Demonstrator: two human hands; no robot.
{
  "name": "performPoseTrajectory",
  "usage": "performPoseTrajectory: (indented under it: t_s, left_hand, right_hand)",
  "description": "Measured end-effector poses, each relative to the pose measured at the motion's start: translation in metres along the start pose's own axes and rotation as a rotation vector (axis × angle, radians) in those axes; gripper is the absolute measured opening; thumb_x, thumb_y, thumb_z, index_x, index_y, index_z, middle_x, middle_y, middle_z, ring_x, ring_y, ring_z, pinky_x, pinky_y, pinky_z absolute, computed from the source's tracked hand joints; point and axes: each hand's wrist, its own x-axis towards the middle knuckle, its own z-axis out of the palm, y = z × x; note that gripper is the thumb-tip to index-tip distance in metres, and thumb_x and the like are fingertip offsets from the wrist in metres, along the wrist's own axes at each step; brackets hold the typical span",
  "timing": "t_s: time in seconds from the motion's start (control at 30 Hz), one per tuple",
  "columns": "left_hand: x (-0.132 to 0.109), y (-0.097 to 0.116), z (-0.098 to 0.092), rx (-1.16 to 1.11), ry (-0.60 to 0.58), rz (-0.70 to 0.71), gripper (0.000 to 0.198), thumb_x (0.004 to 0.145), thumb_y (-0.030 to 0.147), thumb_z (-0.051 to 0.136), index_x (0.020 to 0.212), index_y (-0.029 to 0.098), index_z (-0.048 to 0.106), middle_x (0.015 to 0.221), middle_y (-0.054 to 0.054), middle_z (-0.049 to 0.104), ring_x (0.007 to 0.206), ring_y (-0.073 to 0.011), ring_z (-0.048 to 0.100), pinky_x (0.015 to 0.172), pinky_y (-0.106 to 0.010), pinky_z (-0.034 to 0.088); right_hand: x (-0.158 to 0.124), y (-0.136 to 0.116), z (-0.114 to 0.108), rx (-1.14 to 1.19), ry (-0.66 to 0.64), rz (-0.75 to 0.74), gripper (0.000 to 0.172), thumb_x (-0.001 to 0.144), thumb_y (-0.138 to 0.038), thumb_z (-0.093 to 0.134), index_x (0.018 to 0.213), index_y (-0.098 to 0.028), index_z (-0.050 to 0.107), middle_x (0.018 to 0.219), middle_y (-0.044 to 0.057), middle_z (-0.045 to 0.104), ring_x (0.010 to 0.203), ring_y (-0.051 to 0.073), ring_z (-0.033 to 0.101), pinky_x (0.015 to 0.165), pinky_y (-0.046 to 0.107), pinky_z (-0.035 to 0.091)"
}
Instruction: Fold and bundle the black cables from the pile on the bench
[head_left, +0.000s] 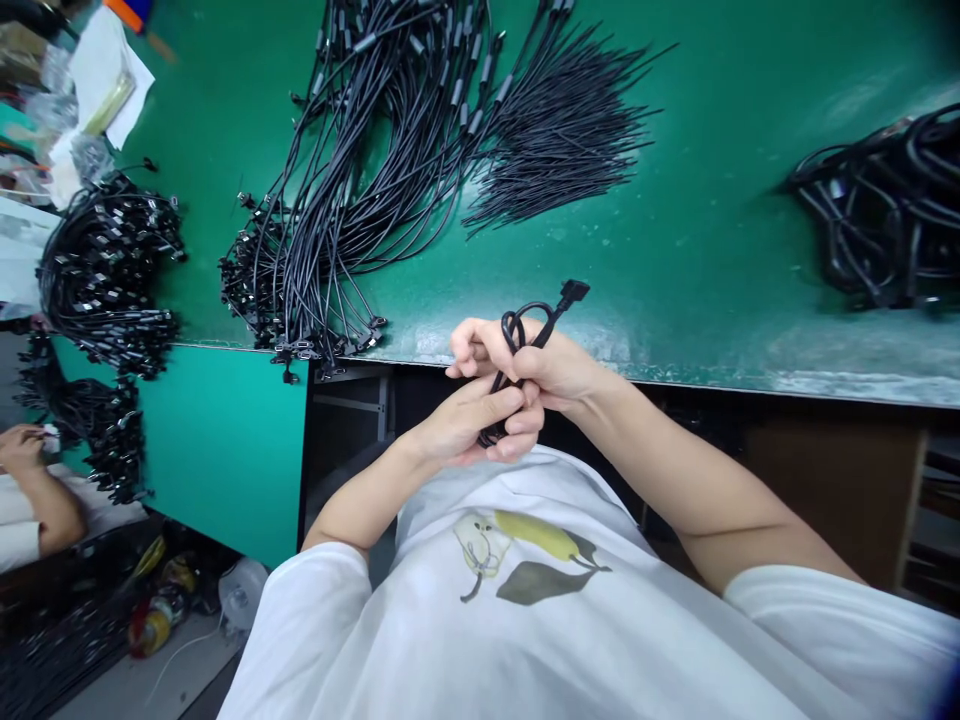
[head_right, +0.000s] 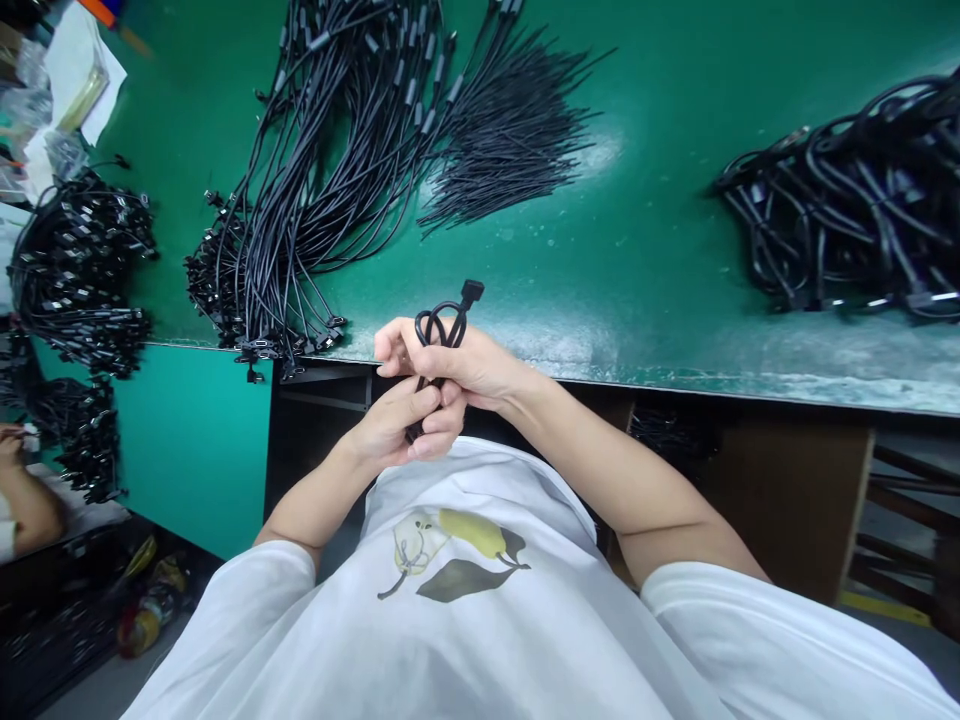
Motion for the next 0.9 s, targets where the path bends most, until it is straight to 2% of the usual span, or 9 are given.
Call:
performPoseTrajectory:
  t_s: [0.13, 0.23, 0.33, 0.4, 0.5, 0.6, 0.7, 0.8, 0.9]
  left_hand:
    - [0.003, 0.001, 0.001, -0.07, 0.069, 0.059, 0.051, 0.075, 0.062, 0.072, 0.078, 0.017, 0.048, 0.055, 0.009, 0.037, 0.037, -0.0027, 0.033, 0.035, -0.015, 0.024]
    - [-0.001, 0.002, -0.005, 0.004, 0.198, 0.115, 0.053, 0.078, 0.068, 0.064, 0.087, 0.018, 0.051, 0.056, 0.009, 0.038, 0.038, -0.0031, 0.034, 0.036, -0.014, 0.02]
    - [-0.012, 0.006, -0.014, 0.125, 0.255, 0.103, 0.05, 0.078, 0.059, 0.071, 0.101, 0.021, 0.049, 0.061, 0.009, 0.044, 0.04, -0.0027, 0.036, 0.038, -0.013, 0.018]
    - [-0.02, 0.007, -0.021, 0.195, 0.194, 0.026, 0.048, 0.078, 0.053, 0.074, 0.104, 0.021, 0.049, 0.063, 0.009, 0.046, 0.042, -0.0031, 0.039, 0.039, -0.014, 0.02]
    - [-0.026, 0.004, -0.027, 0.254, 0.035, -0.092, 0.044, 0.082, 0.051, 0.07, 0.102, 0.014, 0.054, 0.065, 0.006, 0.045, 0.048, -0.0057, 0.047, 0.043, -0.017, 0.032]
    - [-0.024, -0.002, -0.025, 0.215, -0.02, -0.106, 0.044, 0.083, 0.053, 0.069, 0.095, 0.013, 0.056, 0.067, 0.004, 0.045, 0.055, -0.0087, 0.054, 0.051, -0.021, 0.042]
    - [-0.019, -0.008, -0.016, 0.121, 0.001, -0.072, 0.042, 0.081, 0.052, 0.072, 0.09, 0.015, 0.054, 0.067, 0.005, 0.043, 0.054, -0.0083, 0.052, 0.048, -0.021, 0.039]
    - [-0.016, -0.011, -0.009, 0.055, 0.029, -0.046, 0.04, 0.079, 0.049, 0.075, 0.091, 0.017, 0.053, 0.067, 0.004, 0.043, 0.053, -0.0073, 0.048, 0.042, -0.017, 0.03]
    - [-0.015, -0.014, -0.009, 0.051, 0.065, -0.018, 0.047, 0.075, 0.054, 0.076, 0.09, 0.017, 0.053, 0.067, 0.005, 0.042, 0.052, -0.0067, 0.046, 0.041, -0.016, 0.025]
  right_hand:
    - [0.004, -0.002, 0.013, -0.185, 0.281, -0.092, 0.068, 0.069, -0.08, 0.063, 0.057, -0.016, 0.044, 0.072, 0.001, 0.051, 0.063, 0.008, 0.051, 0.065, 0.023, 0.052]
    - [0.002, -0.011, 0.012, -0.472, 0.431, -0.048, 0.056, 0.077, -0.074, 0.061, 0.076, -0.018, 0.056, 0.067, 0.0, 0.055, 0.059, 0.009, 0.048, 0.055, 0.021, 0.043]
    - [-0.006, -0.02, 0.002, -0.618, 0.361, 0.012, 0.045, 0.078, -0.061, 0.069, 0.078, -0.017, 0.062, 0.073, 0.001, 0.061, 0.069, 0.011, 0.055, 0.065, 0.023, 0.045]
    - [-0.014, -0.022, -0.004, -0.598, 0.27, 0.073, 0.04, 0.08, -0.055, 0.07, 0.075, -0.016, 0.065, 0.077, 0.003, 0.064, 0.073, 0.012, 0.058, 0.068, 0.024, 0.045]
    - [-0.025, -0.019, -0.007, -0.412, 0.204, 0.222, 0.037, 0.079, -0.052, 0.072, 0.082, -0.016, 0.067, 0.063, -0.001, 0.057, 0.058, 0.01, 0.051, 0.055, 0.023, 0.04]
    - [-0.027, -0.016, -0.002, -0.203, 0.288, 0.187, 0.046, 0.074, -0.061, 0.074, 0.076, -0.018, 0.059, 0.047, -0.008, 0.034, 0.049, 0.008, 0.038, 0.051, 0.023, 0.036]
    - [-0.021, -0.017, 0.004, -0.118, 0.372, 0.061, 0.056, 0.068, -0.071, 0.073, 0.07, -0.021, 0.047, 0.043, -0.01, 0.021, 0.047, 0.008, 0.033, 0.056, 0.024, 0.04]
    - [-0.014, -0.018, 0.007, -0.206, 0.449, 0.021, 0.063, 0.067, -0.081, 0.064, 0.067, -0.022, 0.043, 0.043, -0.009, 0.017, 0.045, 0.008, 0.028, 0.054, 0.026, 0.039]
    - [-0.01, -0.015, 0.006, -0.437, 0.606, -0.066, 0.063, 0.068, -0.082, 0.063, 0.064, -0.022, 0.045, 0.047, -0.006, 0.028, 0.045, 0.007, 0.027, 0.049, 0.026, 0.031]
